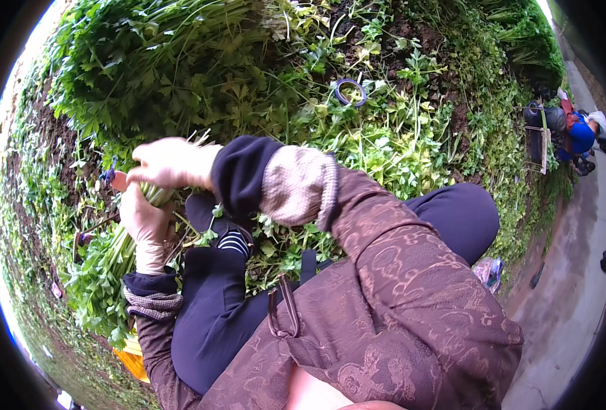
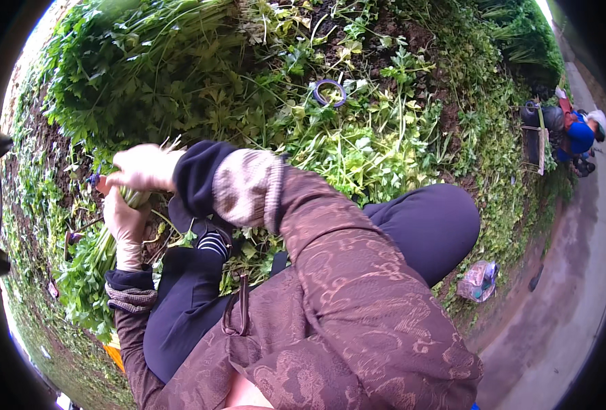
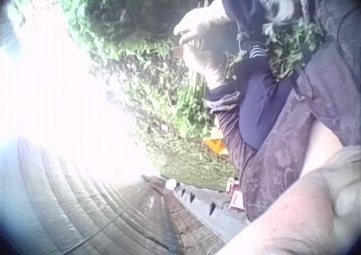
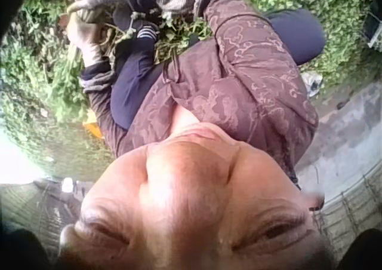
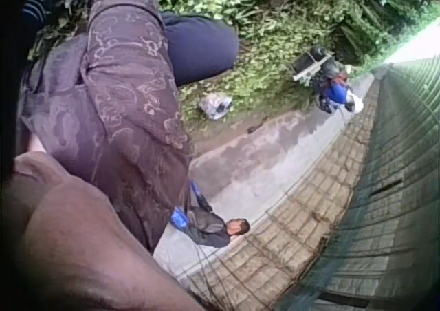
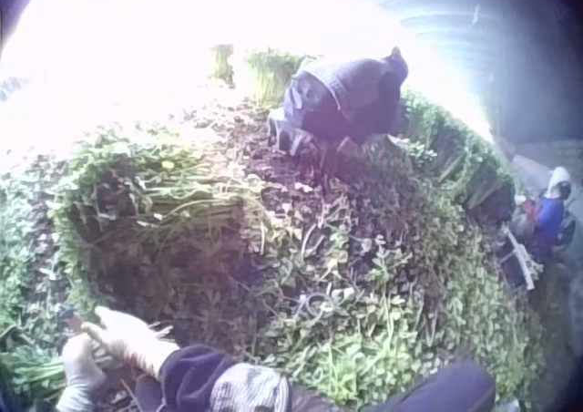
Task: The person gathers celery stalks, trims stray leaves, aligns the bunches, and secures them with blue plastic bands. The person repeats this process for multiple bunches, placing finished bundles aside.
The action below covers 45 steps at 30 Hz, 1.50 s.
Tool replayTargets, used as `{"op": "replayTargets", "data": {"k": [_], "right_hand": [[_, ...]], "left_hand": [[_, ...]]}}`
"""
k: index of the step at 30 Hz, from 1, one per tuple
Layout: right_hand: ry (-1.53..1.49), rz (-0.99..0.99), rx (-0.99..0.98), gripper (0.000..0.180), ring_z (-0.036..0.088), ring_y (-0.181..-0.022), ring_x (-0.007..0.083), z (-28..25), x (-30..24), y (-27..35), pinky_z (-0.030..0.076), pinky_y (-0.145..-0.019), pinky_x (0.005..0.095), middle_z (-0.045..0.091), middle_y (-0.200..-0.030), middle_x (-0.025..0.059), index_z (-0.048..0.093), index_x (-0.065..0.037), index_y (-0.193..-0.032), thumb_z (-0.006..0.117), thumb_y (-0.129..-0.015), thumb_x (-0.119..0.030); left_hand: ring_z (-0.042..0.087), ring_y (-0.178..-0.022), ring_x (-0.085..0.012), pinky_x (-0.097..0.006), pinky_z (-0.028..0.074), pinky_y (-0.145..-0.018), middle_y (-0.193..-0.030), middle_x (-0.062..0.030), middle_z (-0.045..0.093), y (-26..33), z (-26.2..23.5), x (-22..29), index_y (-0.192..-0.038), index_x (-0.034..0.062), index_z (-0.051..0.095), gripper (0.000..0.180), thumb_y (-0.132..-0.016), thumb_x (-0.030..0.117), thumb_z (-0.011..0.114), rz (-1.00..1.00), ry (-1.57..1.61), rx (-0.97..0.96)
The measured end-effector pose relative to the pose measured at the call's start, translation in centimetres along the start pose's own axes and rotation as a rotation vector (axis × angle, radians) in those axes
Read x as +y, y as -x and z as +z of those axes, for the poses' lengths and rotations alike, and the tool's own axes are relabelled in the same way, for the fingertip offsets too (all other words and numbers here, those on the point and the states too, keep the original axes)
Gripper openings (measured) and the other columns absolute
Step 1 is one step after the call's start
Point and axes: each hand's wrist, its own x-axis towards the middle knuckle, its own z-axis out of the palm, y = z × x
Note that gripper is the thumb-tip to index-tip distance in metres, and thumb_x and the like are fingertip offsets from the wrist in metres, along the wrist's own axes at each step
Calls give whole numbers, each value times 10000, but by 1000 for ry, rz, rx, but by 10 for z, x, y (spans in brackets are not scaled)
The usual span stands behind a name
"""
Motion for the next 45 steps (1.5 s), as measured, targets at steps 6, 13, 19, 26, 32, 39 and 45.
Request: {"op": "replayTargets", "data": {"k": [6, 13, 19, 26, 32, 39, 45], "right_hand": [[523, 646, 719, 329, 649, -768, 294, -144, 227, 108, 491, -669, 390, 685, -860, 145, 697, -79, -847, 519, -950, -337], [382, 1080, 370, 578, 601, -1150, 395, -176, 362, 215, 438, -1015, 461, 665, -1182, 210, 695, -79, -1141, 381, -980, -536], [111, 425, 728, 437, 688, -979, 271, -193, 281, 154, 524, -881, 388, 720, -1041, 140, 697, -35, -1087, 506, -1015, -421], [-1104, 205, 211, 501, 689, -858, 193, -147, 131, 15, 574, -797, 335, 711, -985, 122, 570, -2, -1233, 462, -1040, -451], [-1381, 293, -73, 675, 635, -995, 186, -58, 64, -44, 514, -921, 342, 648, -1110, 89, 467, 30, -1337, 586, -962, -519], [-1559, -25, -285, 705, 600, -915, 159, -35, 39, -64, 504, -867, 320, 588, -900, 25, 543, 16, -1315, 643, -912, -554], [-1124, 184, 98, 343, 634, -816, 133, -42, 28, -57, 543, -778, 313, 642, -880, 30, 631, -32, -1111, 695, -924, -312]], "left_hand": [[639, -961, -322, -416, 502, -873, -1032, -124, 668, 0, -11, 17, -1226, 117, 607, 666, -622, 227, 865, 62, 17, 52], [620, -1007, -331, -415, 492, -897, -1088, -127, 654, 5, -6, 9, -1272, 98, 573, 755, -587, 177, 880, 128, 25, 86], [616, -1006, -338, -428, 494, -883, -1082, -132, 649, 6, -6, 14, -1272, 83, 566, 789, -564, 194, 894, 146, 1, 152], [631, -907, -345, -448, 498, -803, -1008, -141, 656, 8, -13, 21, -1227, 80, 594, 726, -587, 269, 880, 189, 11, 185], [618, -906, -325, -428, 474, -816, -1015, -134, 648, 12, -18, 20, -1237, 32, 587, 657, -648, 216, 810, 197, 59, 162], [608, -923, -310, -419, 463, -852, -1024, -138, 640, 13, -18, 14, -1293, -15, 534, 747, -617, 182, 785, 209, 129, 169], [601, -890, -298, -401, 459, -812, -967, -125, 633, 12, -15, 12, -1345, -27, 498, 767, -631, 129, 730, 232, 137, 213]]}}
